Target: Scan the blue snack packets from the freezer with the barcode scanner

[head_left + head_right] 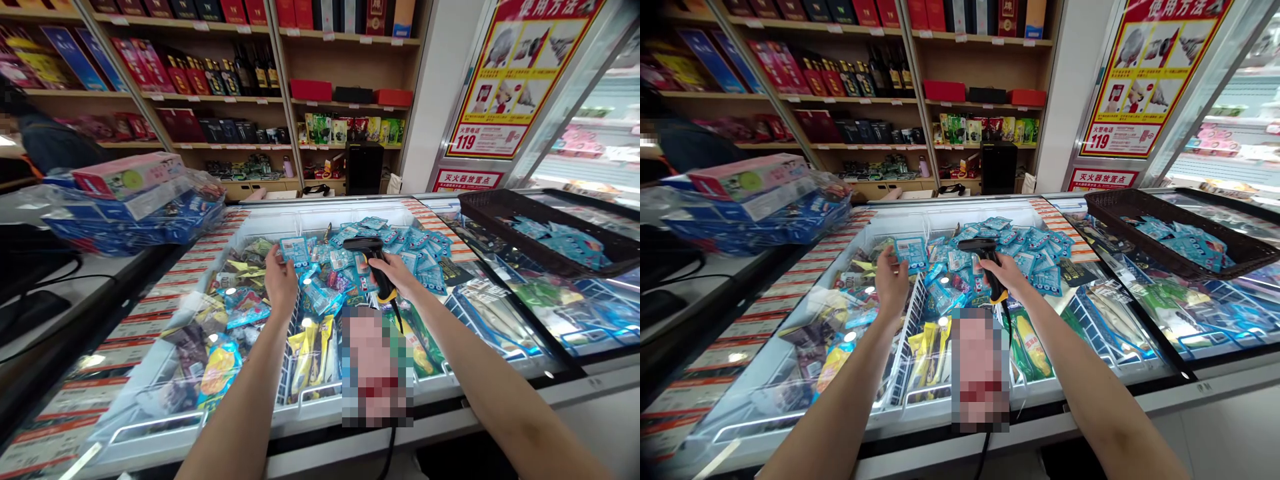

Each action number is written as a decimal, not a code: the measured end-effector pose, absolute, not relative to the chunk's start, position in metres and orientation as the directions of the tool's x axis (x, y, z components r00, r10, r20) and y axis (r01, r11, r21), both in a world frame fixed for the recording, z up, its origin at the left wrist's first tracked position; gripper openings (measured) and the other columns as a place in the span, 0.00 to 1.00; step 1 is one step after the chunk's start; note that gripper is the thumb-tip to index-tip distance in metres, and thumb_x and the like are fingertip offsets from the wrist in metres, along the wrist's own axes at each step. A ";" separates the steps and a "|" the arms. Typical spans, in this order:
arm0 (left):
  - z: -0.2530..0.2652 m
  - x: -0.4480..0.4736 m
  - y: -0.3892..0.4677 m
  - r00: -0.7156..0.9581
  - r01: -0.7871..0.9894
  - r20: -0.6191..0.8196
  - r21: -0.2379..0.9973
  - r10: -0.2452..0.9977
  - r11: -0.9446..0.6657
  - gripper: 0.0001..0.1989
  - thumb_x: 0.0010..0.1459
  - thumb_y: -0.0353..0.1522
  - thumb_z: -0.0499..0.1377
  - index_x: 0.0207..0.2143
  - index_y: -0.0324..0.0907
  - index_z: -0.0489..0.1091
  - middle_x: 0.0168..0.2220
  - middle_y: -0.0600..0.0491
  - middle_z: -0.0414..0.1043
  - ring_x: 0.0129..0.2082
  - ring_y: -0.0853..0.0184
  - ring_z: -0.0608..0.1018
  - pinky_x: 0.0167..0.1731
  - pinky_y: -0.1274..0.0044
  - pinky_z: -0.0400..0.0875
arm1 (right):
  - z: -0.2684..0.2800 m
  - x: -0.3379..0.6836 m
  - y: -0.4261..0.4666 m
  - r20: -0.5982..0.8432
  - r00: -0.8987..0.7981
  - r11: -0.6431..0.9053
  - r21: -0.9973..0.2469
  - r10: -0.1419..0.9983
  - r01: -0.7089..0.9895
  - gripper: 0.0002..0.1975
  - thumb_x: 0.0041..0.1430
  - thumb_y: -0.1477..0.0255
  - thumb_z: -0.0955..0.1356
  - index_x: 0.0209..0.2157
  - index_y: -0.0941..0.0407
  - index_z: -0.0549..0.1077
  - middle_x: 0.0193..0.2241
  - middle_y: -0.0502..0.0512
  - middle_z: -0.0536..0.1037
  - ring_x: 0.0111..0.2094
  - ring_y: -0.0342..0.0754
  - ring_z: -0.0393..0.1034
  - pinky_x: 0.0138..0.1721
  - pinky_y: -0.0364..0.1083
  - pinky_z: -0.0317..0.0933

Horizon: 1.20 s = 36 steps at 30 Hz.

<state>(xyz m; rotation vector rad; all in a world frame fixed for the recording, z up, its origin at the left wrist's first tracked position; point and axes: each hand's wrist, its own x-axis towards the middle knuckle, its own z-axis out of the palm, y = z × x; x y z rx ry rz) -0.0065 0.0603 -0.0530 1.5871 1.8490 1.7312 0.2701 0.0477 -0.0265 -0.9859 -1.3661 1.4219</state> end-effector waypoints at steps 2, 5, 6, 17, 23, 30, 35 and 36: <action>-0.049 -0.015 0.058 -0.462 0.600 0.528 0.778 0.713 -0.187 0.25 0.56 0.34 0.55 0.57 0.41 0.60 0.41 0.46 0.72 0.32 0.65 0.75 0.39 0.69 0.72 | -0.027 0.272 0.049 0.041 -0.244 0.006 -0.990 0.969 -0.144 0.16 0.52 0.61 0.69 0.39 0.55 0.70 0.35 0.54 0.79 0.22 0.40 0.69 0.21 0.40 0.64; -0.048 -0.030 0.059 -0.530 0.621 0.531 0.774 0.661 -0.123 0.23 0.56 0.34 0.54 0.55 0.41 0.61 0.40 0.47 0.72 0.33 0.64 0.74 0.42 0.67 0.71 | -0.026 0.273 0.050 0.019 -0.228 -0.025 -0.982 0.973 -0.185 0.15 0.53 0.61 0.68 0.40 0.55 0.69 0.30 0.54 0.78 0.22 0.42 0.69 0.21 0.41 0.64; -0.049 -0.034 0.060 -0.549 0.617 0.523 0.780 0.652 -0.106 0.23 0.56 0.34 0.54 0.54 0.41 0.61 0.39 0.47 0.71 0.32 0.65 0.74 0.42 0.67 0.71 | -0.025 0.273 0.049 0.010 -0.224 -0.033 -0.982 0.975 -0.188 0.15 0.54 0.61 0.67 0.39 0.56 0.69 0.29 0.54 0.78 0.21 0.42 0.69 0.20 0.41 0.64; -0.049 -0.031 0.057 -0.475 0.808 0.614 0.588 0.631 0.036 0.24 0.55 0.35 0.55 0.54 0.35 0.63 0.60 0.34 0.55 0.62 0.49 0.58 0.59 0.56 0.53 | -0.028 0.270 0.051 0.004 -0.170 -0.027 -0.984 0.986 -0.176 0.12 0.51 0.63 0.67 0.36 0.55 0.66 0.33 0.53 0.78 0.17 0.38 0.64 0.16 0.40 0.59; -0.050 -0.008 0.057 0.025 0.907 0.619 0.316 0.785 -0.278 0.24 0.61 0.38 0.50 0.60 0.44 0.59 0.60 0.43 0.61 0.62 0.55 0.61 0.61 0.58 0.47 | -0.028 0.272 0.051 -0.002 -0.203 -0.041 -0.982 0.979 -0.186 0.13 0.52 0.62 0.67 0.35 0.56 0.66 0.29 0.53 0.78 0.17 0.39 0.64 0.16 0.40 0.59; -0.060 0.005 0.059 0.272 0.892 0.413 0.231 0.869 -0.390 0.24 0.62 0.42 0.48 0.60 0.50 0.59 0.61 0.49 0.62 0.63 0.55 0.60 0.62 0.52 0.36 | -0.028 0.272 0.053 -0.021 -0.210 -0.060 -0.981 0.978 -0.183 0.13 0.52 0.62 0.67 0.35 0.56 0.67 0.27 0.53 0.78 0.16 0.39 0.64 0.15 0.40 0.60; -0.055 0.006 0.055 0.220 0.932 0.460 0.160 0.860 -0.324 0.20 0.64 0.42 0.45 0.52 0.48 0.67 0.51 0.47 0.71 0.54 0.55 0.70 0.61 0.53 0.41 | -0.030 0.271 0.053 0.000 -0.170 -0.038 -0.974 0.985 -0.222 0.12 0.51 0.64 0.68 0.36 0.56 0.68 0.33 0.54 0.79 0.18 0.39 0.66 0.15 0.40 0.61; -0.053 0.006 0.054 0.204 0.945 0.472 0.133 0.858 -0.298 0.20 0.64 0.41 0.44 0.50 0.46 0.68 0.49 0.46 0.73 0.52 0.55 0.72 0.60 0.55 0.45 | -0.030 0.271 0.053 -0.003 -0.168 -0.041 -0.974 0.986 -0.224 0.12 0.51 0.65 0.68 0.36 0.56 0.68 0.34 0.55 0.79 0.18 0.39 0.66 0.15 0.40 0.61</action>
